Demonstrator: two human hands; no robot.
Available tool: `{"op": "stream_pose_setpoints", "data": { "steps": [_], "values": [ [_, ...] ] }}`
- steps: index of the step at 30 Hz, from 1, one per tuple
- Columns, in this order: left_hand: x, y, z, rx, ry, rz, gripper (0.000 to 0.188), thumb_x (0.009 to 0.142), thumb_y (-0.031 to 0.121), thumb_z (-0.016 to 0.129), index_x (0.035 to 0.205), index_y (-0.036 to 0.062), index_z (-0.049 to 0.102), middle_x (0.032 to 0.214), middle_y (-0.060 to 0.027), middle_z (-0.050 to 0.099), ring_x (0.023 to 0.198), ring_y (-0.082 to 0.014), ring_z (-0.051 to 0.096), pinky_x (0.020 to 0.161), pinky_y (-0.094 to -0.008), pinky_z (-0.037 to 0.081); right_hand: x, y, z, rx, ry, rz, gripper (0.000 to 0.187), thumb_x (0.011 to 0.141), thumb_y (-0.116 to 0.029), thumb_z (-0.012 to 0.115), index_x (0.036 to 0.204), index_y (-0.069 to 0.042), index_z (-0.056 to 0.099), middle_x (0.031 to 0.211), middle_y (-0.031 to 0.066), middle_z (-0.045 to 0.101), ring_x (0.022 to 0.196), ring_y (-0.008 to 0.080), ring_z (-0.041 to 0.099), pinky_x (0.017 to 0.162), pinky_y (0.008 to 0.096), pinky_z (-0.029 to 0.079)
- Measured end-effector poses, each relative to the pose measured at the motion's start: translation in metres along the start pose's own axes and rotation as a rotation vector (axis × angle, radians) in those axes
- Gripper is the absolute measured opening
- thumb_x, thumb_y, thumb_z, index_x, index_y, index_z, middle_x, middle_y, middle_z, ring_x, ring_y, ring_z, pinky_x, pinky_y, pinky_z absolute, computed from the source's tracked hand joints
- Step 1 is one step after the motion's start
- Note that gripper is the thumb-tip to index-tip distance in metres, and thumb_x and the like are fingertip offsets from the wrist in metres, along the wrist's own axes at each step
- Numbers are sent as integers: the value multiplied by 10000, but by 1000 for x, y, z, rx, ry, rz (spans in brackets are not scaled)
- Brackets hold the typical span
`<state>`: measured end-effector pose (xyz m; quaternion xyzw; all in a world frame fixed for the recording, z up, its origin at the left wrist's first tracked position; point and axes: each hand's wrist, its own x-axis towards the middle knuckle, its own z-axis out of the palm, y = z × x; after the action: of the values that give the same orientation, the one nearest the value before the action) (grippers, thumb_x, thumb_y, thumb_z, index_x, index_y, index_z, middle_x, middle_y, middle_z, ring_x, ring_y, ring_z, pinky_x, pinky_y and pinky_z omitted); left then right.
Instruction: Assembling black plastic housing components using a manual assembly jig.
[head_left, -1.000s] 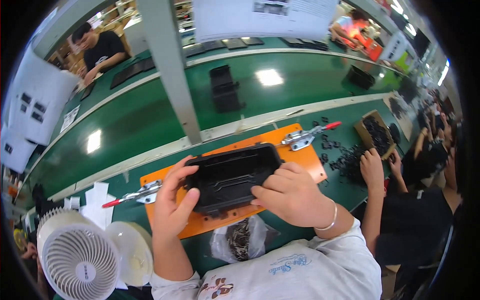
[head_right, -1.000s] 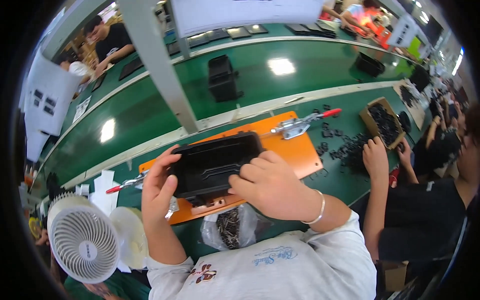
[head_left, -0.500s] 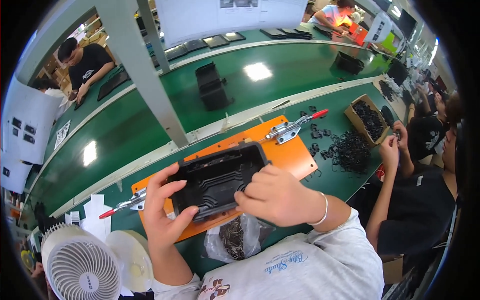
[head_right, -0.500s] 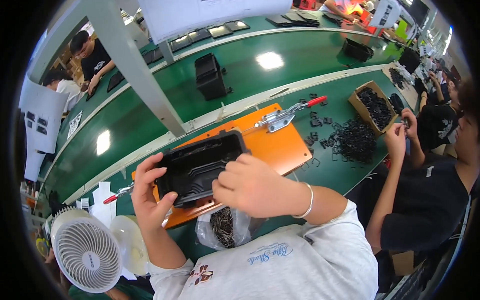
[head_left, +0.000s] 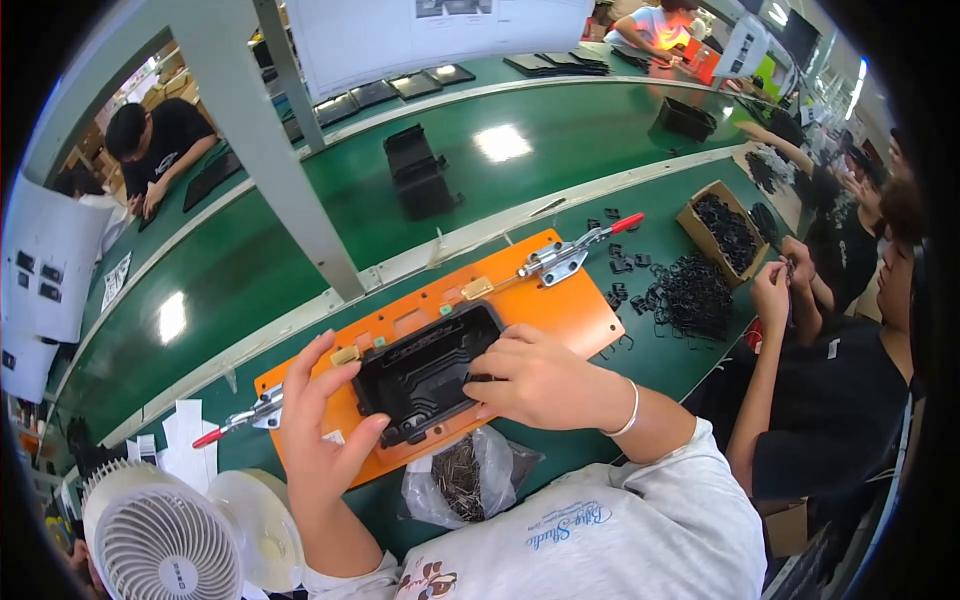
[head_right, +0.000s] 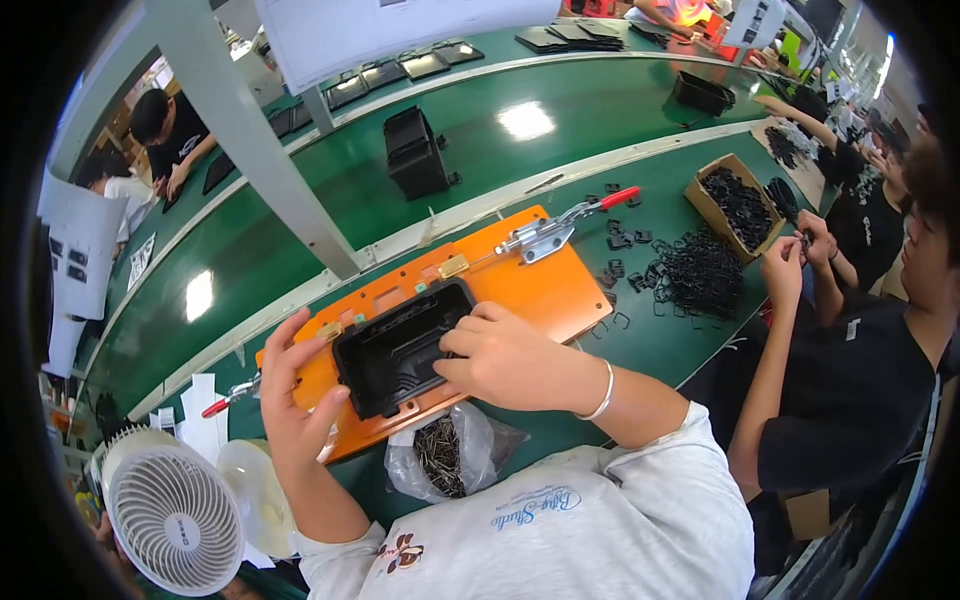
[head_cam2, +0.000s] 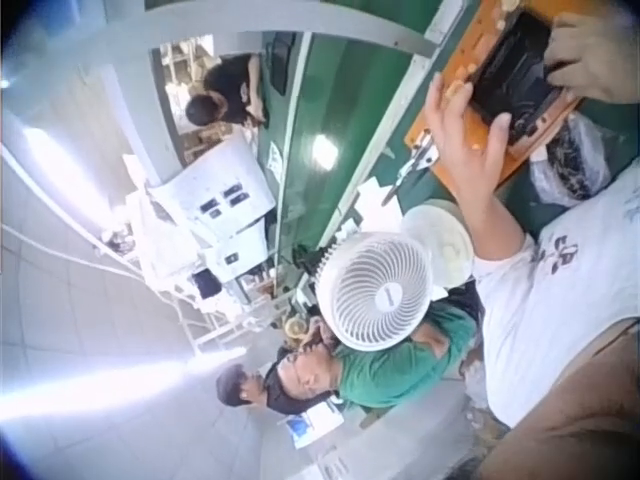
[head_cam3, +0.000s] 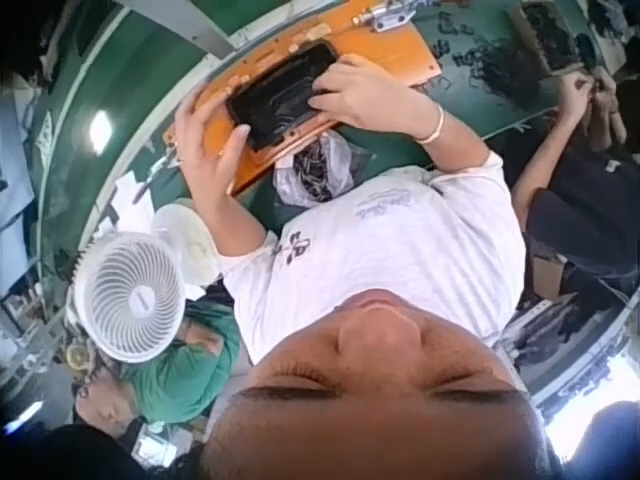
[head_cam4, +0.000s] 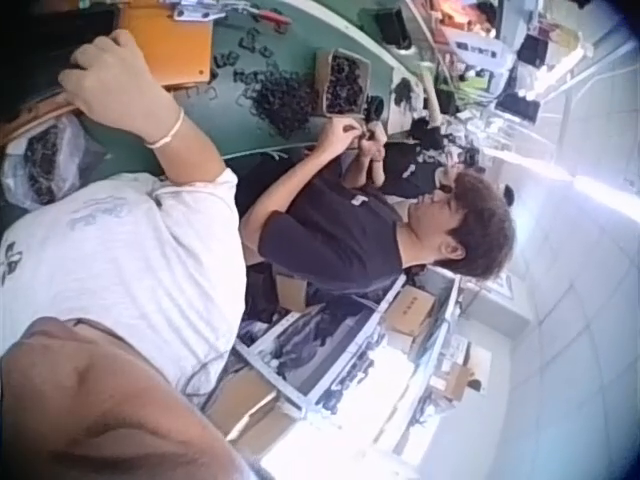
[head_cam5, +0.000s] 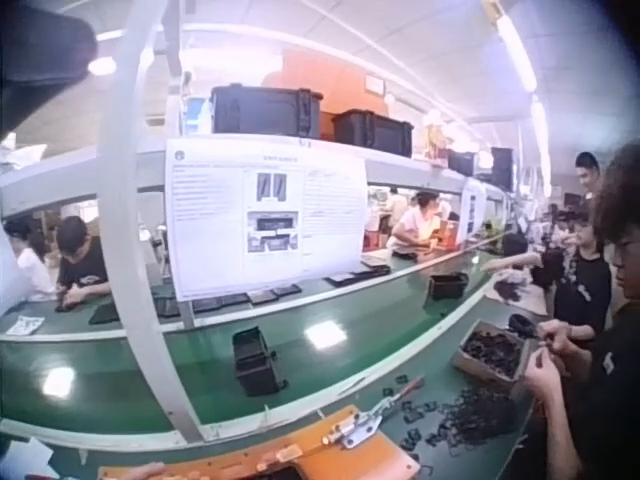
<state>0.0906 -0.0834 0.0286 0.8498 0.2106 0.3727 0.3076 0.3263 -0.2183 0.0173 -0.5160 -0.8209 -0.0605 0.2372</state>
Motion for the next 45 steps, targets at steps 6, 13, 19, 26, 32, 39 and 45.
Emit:
{"op": "stream_pose_setpoints", "data": {
  "steps": [6,13,19,26,32,39,45],
  "values": [
    [-3,-2,-10,-10,17,-85,448,673,204,741,1070,46,607,1301,-204,501,1196,-352,487,983,-446,369,-68,90,-39,-41,329,1262,199,740,-173,736,839,-14,669,793,139,649,702,303,639,632,368,509],
    [1,1,-1,-57,-45,-26,420,696,153,740,1076,43,601,1290,-201,494,1187,-352,492,979,-439,382,-140,180,-2,-310,1,1517,543,656,-336,816,1034,-11,599,1148,235,533,951,381,600,801,405,508],
    [2,2,-1,-78,-52,-27,408,705,117,737,1077,30,596,1292,-198,489,1179,-352,499,982,-429,388,-153,185,4,-223,129,1306,358,675,-166,803,919,-13,591,811,158,614,779,334,622,713,387,512],
    [4,5,8,-121,-64,41,387,700,34,733,1062,-6,603,1119,-170,582,1035,-261,592,890,-342,456,-81,80,-45,980,525,976,187,769,-14,698,878,-32,547,808,-4,586,700,85,558,595,220,461],
    [-16,22,43,-889,-217,-466,373,848,32,650,1195,-2,515,992,-88,599,846,-107,594,709,-216,479,16,-6,-10,711,144,427,305,652,-10,793,874,-36,585,882,57,610,741,123,581,587,229,461],
    [-15,15,46,-1089,-31,-421,273,912,-21,540,1183,-22,507,1073,-112,593,1013,-148,588,853,-279,506,57,-32,10,547,279,256,284,652,-11,781,867,-41,598,880,53,596,722,157,580,595,244,477],
    [-12,9,31,-1066,27,-505,243,925,10,529,1166,-21,525,926,-109,651,740,-127,625,677,-225,507,46,-14,21,1266,293,381,235,781,99,650,986,4,583,1012,75,545,835,124,582,745,247,489]
  ]
}}
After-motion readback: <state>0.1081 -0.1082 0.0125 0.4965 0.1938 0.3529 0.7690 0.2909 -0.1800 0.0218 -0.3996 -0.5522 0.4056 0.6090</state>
